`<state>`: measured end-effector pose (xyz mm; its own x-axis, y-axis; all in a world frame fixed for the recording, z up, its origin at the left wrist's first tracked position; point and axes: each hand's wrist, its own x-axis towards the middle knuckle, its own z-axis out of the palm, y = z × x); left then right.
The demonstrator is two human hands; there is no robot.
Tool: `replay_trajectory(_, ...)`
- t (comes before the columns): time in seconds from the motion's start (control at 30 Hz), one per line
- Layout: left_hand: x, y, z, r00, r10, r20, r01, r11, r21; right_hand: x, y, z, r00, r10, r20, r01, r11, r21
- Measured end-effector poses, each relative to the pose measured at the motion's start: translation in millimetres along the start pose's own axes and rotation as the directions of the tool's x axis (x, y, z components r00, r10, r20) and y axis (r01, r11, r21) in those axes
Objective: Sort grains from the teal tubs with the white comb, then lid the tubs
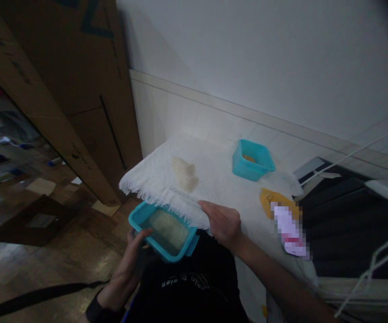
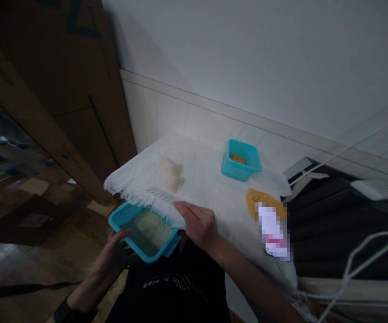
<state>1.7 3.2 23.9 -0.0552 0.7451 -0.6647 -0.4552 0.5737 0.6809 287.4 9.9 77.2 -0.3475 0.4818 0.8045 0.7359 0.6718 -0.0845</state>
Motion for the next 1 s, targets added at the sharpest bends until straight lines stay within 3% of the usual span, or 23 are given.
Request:
replay_trajectory(0.1, -0.5, 2.4, 0.2, 0.999, -0.017, -0.028, 0.016, 1.0, -0.009, -0.7, 7.2, 11.2, 0.999, -0.011, 0.044, 0.01, 1.0, 0.024)
replay_trajectory(0.23, 0.9, 6.5, -3.7, 1.0, -0.023, 0.004, 0.023, 1.0, 0.011, -1.3, -0.4, 18.7, 0.999, -0.044, 0.03, 0.042, 0.998, 0.056)
replay_trajectory(0.5, 4.2, 8.8, -5.7, 0.999, -0.033, -0.005, 0.033, 0.999, 0.019, -8.0, -34.9, 3.2, 0.99, -0.057, 0.132, 0.043, 0.994, 0.104)
replay_trajectory(0.6, -1.6, 11.3, -0.8, 0.999, -0.036, -0.018, 0.036, 0.999, 0.022, -7.3, -21.5, -6.6, 0.995, 0.007, 0.097, -0.012, 0.999, 0.05)
replay_trajectory(0.7, -6.7, 12.7, 3.5, 0.999, -0.048, -0.025, 0.048, 0.999, 0.007, -3.3, 9.3, -14.1, 0.996, 0.092, 0.006, -0.091, 0.994, -0.056)
replay_trajectory(0.83, -6.8, 8.3, 4.8, 0.999, -0.044, -0.009, 0.044, 0.999, 0.004, -3.1, 45.2, -13.1, 0.993, 0.11, -0.036, -0.113, 0.991, -0.074)
replay_trajectory(1.0, -1.1, -4.2, 0.1, 1.0, -0.014, -0.001, 0.014, 1.0, -0.017, -12.4, 46.8, -3.5, 0.993, 0.118, -0.022, -0.119, 0.991, -0.057)
